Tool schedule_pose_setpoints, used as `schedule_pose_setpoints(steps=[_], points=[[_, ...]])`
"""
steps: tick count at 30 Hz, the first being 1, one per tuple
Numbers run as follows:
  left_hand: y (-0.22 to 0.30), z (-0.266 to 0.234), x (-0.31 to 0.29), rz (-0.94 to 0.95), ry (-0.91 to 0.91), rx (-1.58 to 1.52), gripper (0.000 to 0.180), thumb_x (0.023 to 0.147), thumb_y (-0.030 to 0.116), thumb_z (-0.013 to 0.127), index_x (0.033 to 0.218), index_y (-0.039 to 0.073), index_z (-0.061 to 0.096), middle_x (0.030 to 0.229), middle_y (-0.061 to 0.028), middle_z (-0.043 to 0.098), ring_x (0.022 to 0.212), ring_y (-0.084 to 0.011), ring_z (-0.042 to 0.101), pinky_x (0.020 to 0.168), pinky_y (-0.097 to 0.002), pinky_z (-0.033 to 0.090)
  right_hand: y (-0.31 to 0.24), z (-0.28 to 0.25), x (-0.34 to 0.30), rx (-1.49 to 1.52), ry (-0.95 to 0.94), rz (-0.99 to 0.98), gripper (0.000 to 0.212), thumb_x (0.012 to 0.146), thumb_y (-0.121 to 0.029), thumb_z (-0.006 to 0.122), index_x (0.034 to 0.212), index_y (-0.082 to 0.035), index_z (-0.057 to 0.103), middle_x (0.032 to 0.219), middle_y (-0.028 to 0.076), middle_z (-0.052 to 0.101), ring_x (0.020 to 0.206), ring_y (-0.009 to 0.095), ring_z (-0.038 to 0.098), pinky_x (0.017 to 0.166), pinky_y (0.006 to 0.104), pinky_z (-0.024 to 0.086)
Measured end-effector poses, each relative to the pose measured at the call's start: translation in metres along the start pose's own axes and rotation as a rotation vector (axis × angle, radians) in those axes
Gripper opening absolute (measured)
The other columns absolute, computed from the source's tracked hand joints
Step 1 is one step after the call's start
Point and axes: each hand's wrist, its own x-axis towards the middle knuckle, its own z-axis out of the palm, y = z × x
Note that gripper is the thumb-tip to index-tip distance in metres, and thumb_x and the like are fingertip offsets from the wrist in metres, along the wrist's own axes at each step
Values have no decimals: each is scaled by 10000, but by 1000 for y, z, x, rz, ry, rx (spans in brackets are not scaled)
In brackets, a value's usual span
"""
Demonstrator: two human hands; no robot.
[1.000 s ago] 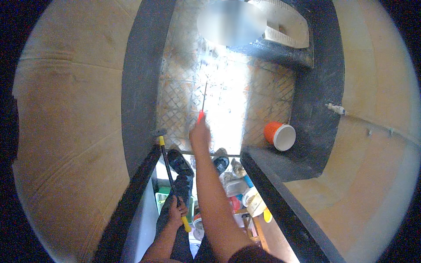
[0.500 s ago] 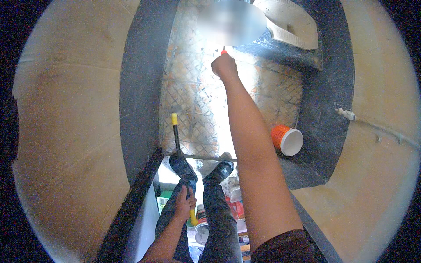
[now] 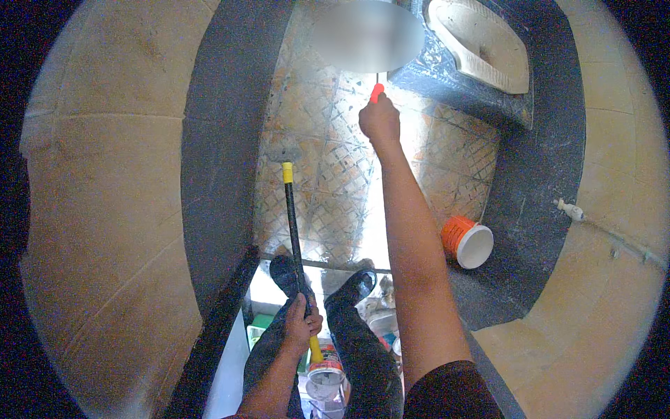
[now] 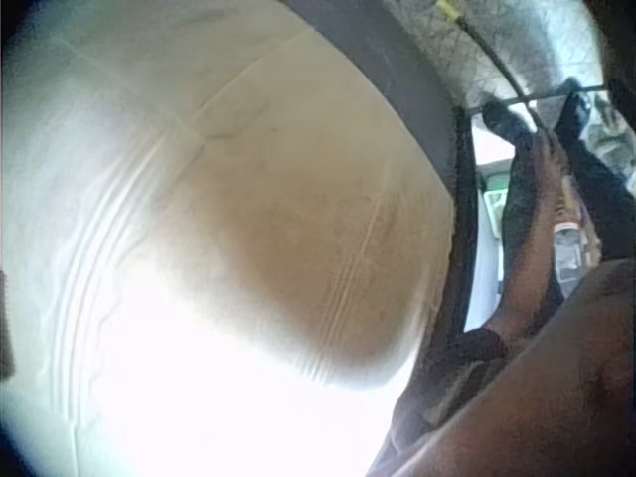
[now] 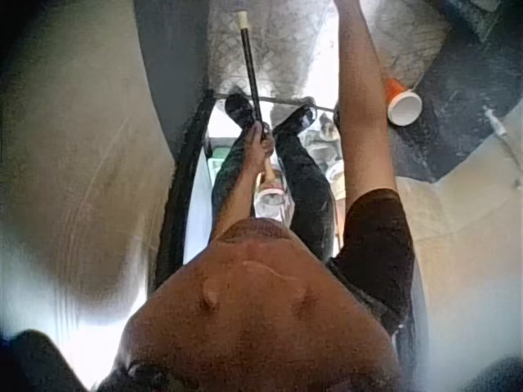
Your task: The person applies a liquid from an orange bucket to the floor tiles using a paint roller and a scraper. They spread the liquid across the floor surface and into the grout lines, then use the scraper to distribute the material toward the edges near a squat toilet.
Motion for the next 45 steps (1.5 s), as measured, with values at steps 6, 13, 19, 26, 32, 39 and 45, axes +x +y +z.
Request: schedule_pose_setpoints(steps=[6,13,19,26,32,39,45], points=[[-9,26,5,-47,-115,-19,354,1052,511,468,998,182,585,579,85,390,441,-43,337,407,-218,242,-14,-55,61,-249,51,56,329,936,-193,527,1169,-27,689,1197,243,690,1110,391,682,914,489,552],[-8,22,5,-35,-85,49,347,1062,488,462,961,180,586,570,89,371,439,-40,331,400,-219,244,-99,-87,64,-439,49,-78,339,974,-206,488,1163,-49,722,1237,206,690,1155,377,671,944,487,541],[-4,34,-1,-65,-4,-10,338,1063,482,466,962,181,580,585,93,397,440,-35,334,392,-208,239,-71,-83,75,-458,98,-69,314,981,-188,512,1155,-48,733,1245,177,696,1104,367,700,908,482,568],[-11,23,7,-130,-88,-69,327,1062,489,462,999,193,585,608,91,412,452,-33,333,413,-205,242,-49,-68,88,-458,158,5,317,988,-185,511,1171,-29,716,1187,182,717,1101,340,707,823,464,603],[-11,24,6,-110,-52,-54,350,1053,512,470,991,186,581,616,96,385,471,-29,346,420,-200,245,-44,-42,74,-489,187,-82,306,992,-197,511,1168,1,663,1128,197,730,1047,346,726,821,460,602],[-20,23,11,-90,-107,-4,395,1021,584,482,1017,210,610,568,95,372,446,-43,324,420,-218,258,-30,-58,42,-356,161,-84,383,997,-212,494,1331,-28,529,1025,244,727,923,410,725,781,510,584],[-22,12,11,-85,49,97,432,1010,590,500,1118,188,617,656,41,529,505,-77,458,467,-235,360,-48,-33,-169,-147,-157,56,567,1006,-198,469,1548,-102,331,904,277,709,815,455,704,749,567,556]])
